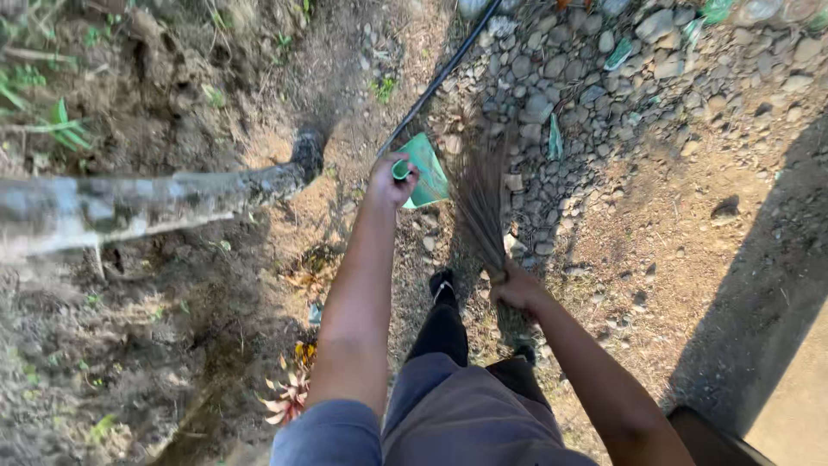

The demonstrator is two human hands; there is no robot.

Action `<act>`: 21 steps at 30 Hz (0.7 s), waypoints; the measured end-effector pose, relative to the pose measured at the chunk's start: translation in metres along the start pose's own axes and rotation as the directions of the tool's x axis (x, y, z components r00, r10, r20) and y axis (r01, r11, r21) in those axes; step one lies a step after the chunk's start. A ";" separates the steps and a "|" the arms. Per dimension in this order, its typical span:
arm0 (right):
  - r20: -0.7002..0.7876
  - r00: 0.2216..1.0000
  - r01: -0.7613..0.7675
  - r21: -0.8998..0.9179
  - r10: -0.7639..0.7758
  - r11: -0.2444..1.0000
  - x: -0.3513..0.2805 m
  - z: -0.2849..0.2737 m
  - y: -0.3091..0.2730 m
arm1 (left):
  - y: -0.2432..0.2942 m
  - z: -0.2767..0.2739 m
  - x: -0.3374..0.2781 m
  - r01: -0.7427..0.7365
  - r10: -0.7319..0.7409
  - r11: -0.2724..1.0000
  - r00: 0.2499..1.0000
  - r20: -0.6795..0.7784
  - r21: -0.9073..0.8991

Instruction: The person sweeps dirt, leaves, and debris into a dustpan and empties it into a bin.

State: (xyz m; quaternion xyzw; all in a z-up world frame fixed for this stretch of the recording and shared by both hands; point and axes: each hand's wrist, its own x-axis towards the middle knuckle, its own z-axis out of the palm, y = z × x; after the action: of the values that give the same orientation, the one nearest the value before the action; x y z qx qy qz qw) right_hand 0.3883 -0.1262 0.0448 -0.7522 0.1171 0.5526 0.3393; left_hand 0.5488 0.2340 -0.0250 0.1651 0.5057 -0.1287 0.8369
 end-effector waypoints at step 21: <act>-0.056 0.980 -0.201 -0.216 0.193 0.956 -0.103 -0.192 0.009 | -0.037 0.032 0.020 0.023 -0.025 0.998 0.999 0.037 0.051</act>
State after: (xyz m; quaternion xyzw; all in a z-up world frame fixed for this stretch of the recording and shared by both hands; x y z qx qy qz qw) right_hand 0.4901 -0.2761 0.1656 -0.7791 0.1352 0.5803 0.1949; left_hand 0.5695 0.1864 -0.0343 0.1779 0.4883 -0.1546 0.8402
